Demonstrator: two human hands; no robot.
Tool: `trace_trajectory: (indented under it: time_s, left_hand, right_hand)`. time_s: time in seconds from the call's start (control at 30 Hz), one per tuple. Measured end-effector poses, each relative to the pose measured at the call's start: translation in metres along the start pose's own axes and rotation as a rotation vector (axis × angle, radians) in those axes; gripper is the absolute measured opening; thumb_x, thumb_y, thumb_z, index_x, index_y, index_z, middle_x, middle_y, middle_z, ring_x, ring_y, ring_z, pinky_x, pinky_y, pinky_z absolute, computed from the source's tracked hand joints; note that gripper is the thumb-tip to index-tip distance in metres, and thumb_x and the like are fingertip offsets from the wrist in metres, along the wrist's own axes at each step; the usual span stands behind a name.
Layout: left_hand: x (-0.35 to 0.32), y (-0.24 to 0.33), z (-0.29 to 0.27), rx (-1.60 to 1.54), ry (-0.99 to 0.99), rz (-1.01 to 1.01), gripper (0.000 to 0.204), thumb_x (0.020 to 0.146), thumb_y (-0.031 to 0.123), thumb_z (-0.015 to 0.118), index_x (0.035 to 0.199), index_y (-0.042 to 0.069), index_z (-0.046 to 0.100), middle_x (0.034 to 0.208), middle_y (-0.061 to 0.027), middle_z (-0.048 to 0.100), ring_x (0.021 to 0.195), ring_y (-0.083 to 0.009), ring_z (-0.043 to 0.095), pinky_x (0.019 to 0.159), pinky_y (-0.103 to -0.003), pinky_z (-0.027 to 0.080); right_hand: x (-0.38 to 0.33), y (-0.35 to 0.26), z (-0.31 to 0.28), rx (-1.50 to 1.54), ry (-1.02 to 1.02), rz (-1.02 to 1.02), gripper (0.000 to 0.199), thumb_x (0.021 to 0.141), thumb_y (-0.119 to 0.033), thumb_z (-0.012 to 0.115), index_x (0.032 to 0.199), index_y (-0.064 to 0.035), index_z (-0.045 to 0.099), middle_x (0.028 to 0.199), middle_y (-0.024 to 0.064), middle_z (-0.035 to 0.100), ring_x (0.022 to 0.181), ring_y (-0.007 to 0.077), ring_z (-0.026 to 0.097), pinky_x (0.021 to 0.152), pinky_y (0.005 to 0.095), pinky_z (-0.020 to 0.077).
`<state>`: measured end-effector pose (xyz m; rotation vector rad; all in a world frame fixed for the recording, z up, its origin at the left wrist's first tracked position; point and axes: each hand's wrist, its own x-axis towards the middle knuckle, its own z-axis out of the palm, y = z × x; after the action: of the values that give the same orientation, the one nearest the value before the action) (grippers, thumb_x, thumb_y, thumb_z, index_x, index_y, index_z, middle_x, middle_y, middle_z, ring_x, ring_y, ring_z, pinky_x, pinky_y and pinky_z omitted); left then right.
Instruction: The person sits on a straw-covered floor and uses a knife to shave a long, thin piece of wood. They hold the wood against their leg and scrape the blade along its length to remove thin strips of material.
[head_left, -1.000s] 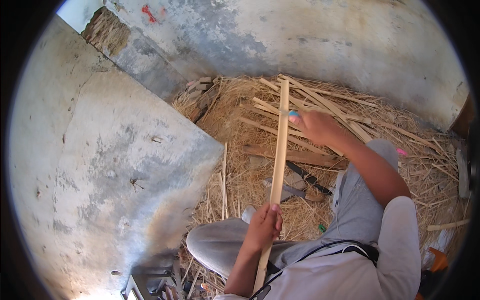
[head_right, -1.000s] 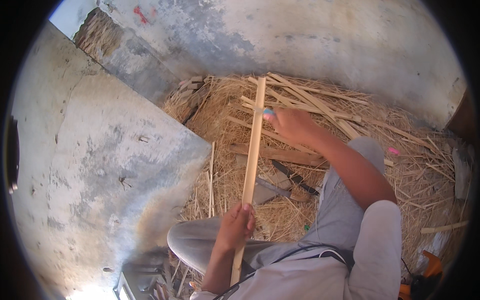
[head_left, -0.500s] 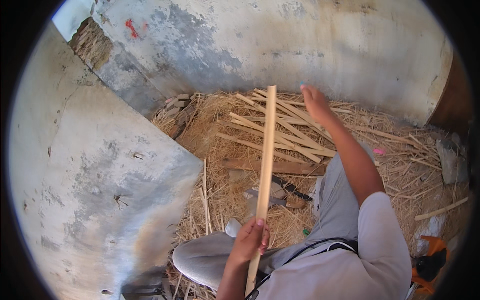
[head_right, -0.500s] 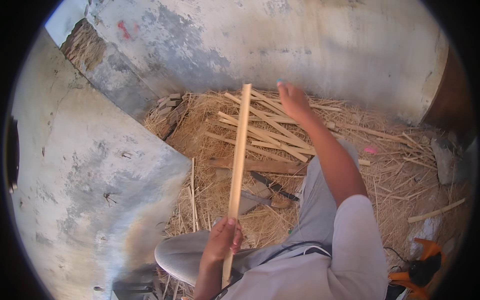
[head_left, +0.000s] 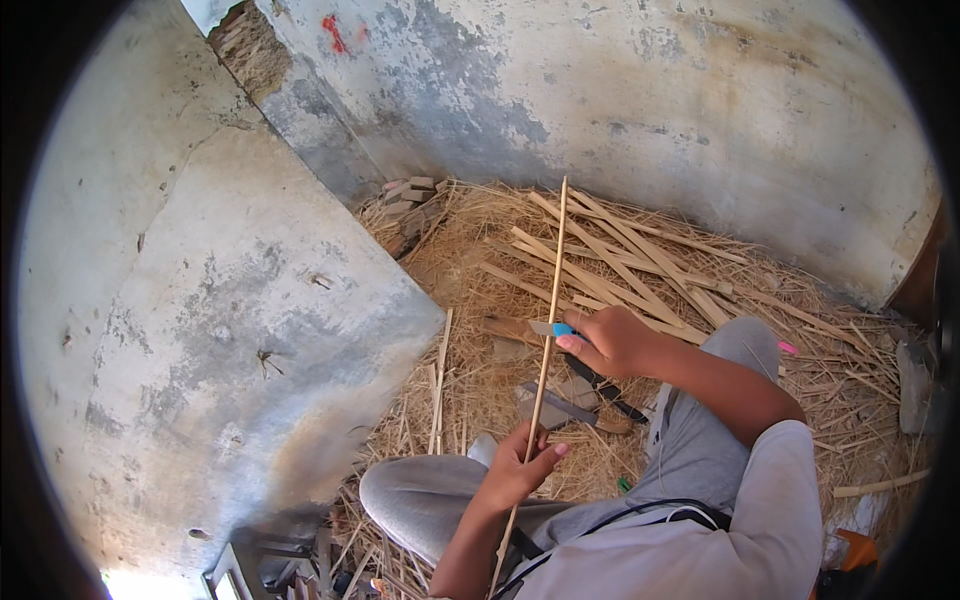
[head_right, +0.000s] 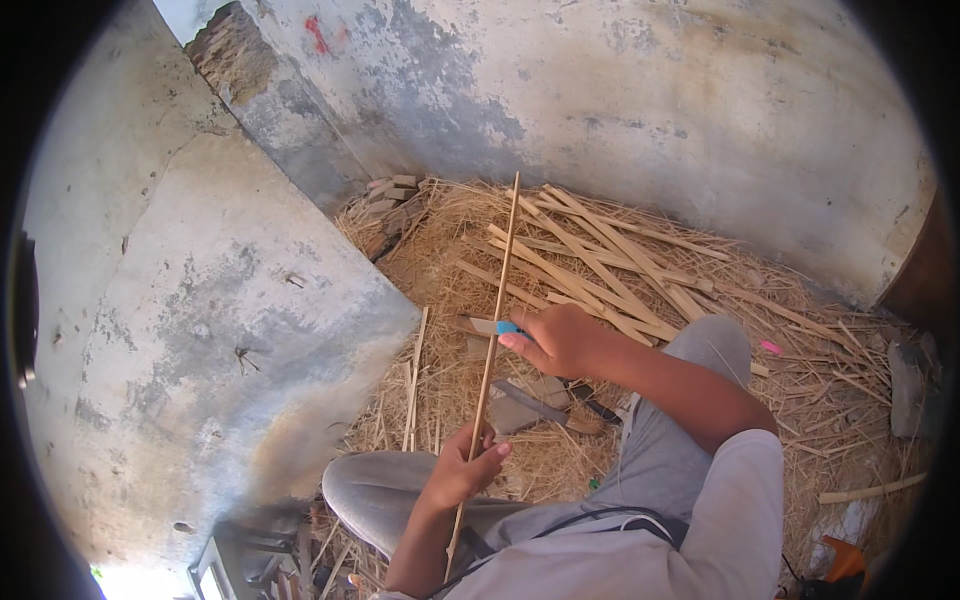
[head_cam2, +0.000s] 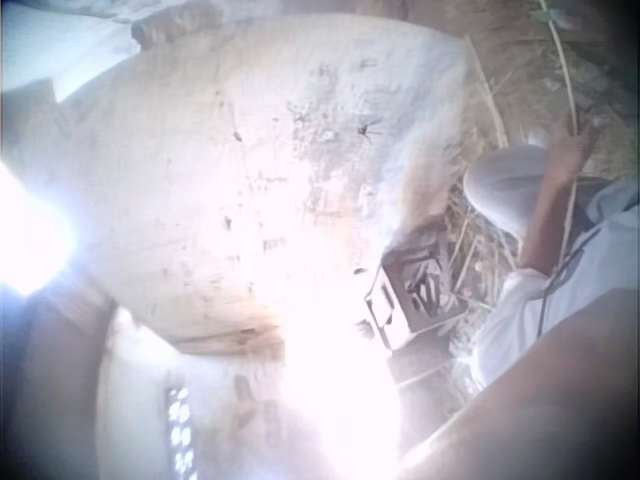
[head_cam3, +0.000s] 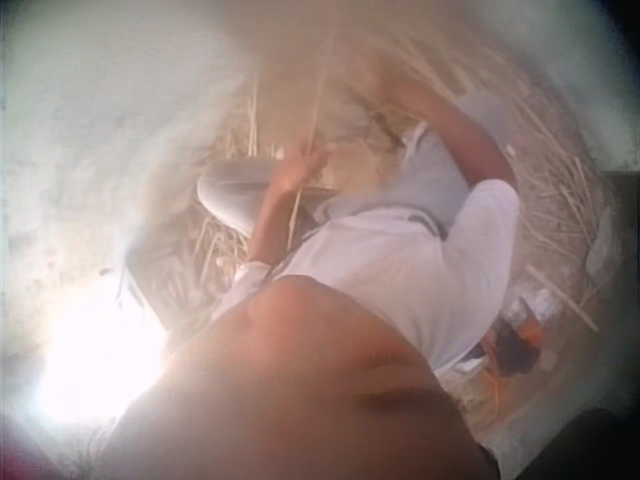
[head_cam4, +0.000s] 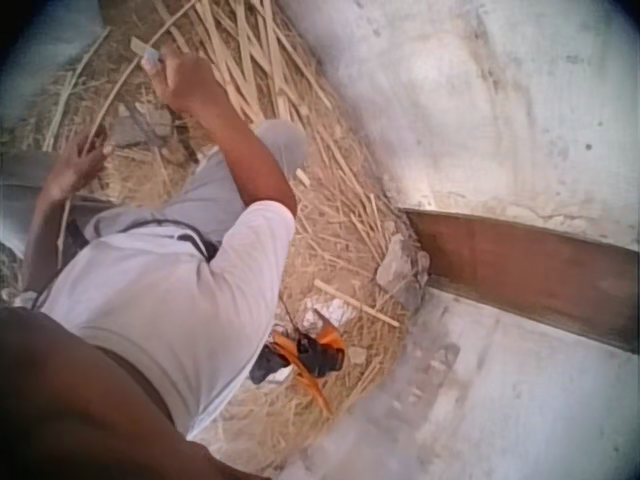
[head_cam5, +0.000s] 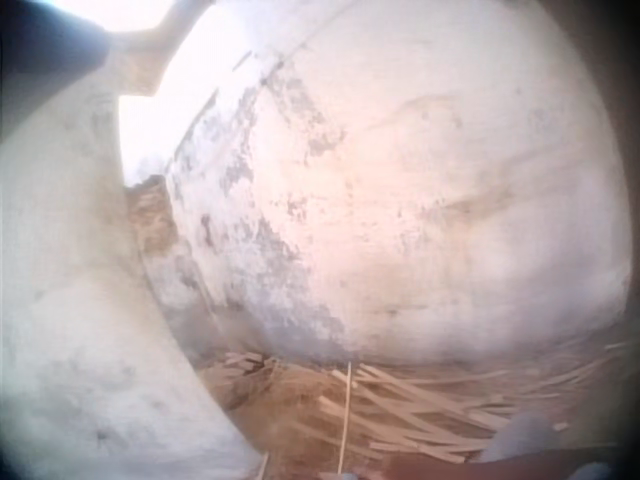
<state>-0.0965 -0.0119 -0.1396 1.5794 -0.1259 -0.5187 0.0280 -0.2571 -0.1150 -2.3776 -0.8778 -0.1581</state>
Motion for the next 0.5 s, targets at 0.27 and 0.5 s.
trace_trajectory:
  time_s: [0.27,0.5]
  left_hand:
    - [-0.001,-0.01,0.005,-0.34,-0.034,-0.186,0.024,0.101,0.006,0.055,0.09,0.015,0.036,0.062,0.0071,0.034,0.045,-0.0033,0.03,0.039,-0.025,0.019]
    - [-0.006,-0.02,0.021,-0.272,-0.094,-0.231,0.022,0.101,0.004,0.053,0.092,0.015,0.037,0.064,0.0063,0.036,0.045,-0.0034,0.03,0.039,-0.024,0.02]
  right_hand:
    - [0.002,0.007,-0.004,0.054,-0.046,0.202,0.055,0.106,-0.051,0.039,0.1,-0.0015,0.063,0.058,0.0135,0.057,0.053,0.0313,0.06,0.054,0.046,0.0458]
    - [0.005,0.056,-0.044,-0.039,-0.058,0.438,0.06,0.106,-0.056,0.031,0.095,-0.0056,0.062,0.058,0.0058,0.053,0.049,0.0243,0.055,0.052,0.0422,0.0469]
